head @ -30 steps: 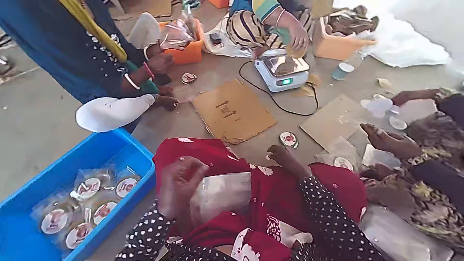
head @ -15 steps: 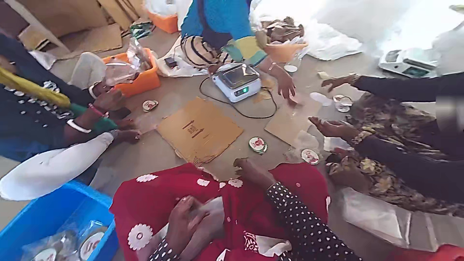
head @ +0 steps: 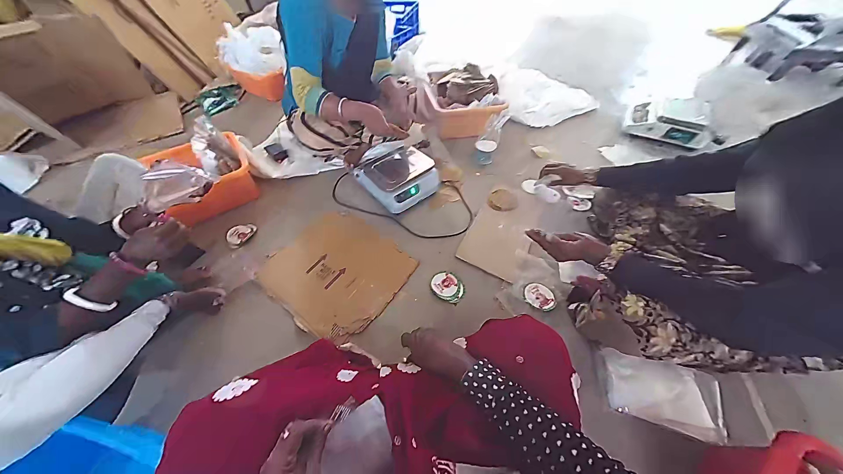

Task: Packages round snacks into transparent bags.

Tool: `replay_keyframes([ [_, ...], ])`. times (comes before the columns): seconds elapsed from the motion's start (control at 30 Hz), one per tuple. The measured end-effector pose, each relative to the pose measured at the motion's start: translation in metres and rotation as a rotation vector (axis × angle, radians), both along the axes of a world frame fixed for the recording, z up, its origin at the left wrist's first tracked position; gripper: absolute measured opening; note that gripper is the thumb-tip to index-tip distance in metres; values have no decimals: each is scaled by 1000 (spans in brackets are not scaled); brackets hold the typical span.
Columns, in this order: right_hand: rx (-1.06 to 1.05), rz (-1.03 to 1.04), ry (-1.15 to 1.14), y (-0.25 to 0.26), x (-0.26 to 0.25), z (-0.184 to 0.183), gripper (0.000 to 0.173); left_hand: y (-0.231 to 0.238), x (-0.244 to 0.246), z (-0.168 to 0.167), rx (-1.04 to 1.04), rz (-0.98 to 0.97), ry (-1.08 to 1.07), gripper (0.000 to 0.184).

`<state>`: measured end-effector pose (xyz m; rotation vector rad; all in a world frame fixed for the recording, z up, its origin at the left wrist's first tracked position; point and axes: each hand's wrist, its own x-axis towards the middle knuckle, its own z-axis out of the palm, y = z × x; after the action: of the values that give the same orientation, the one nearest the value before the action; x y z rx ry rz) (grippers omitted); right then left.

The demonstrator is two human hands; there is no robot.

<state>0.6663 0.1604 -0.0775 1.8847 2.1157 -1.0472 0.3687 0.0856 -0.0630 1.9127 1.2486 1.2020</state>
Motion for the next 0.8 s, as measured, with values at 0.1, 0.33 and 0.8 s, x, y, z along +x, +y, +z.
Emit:
replay_keyframes([
  [0.1,18,-11,23,0,1,-5,34,1,1,-2,88,79,4,19],
  [0.33,150,-142,155,8,5,6,34,1,5,6,83,179,-110,21],
  [0.8,353,-269,1458,-14,-71,96,10,21,13,91,-34,122,-327,17],
])
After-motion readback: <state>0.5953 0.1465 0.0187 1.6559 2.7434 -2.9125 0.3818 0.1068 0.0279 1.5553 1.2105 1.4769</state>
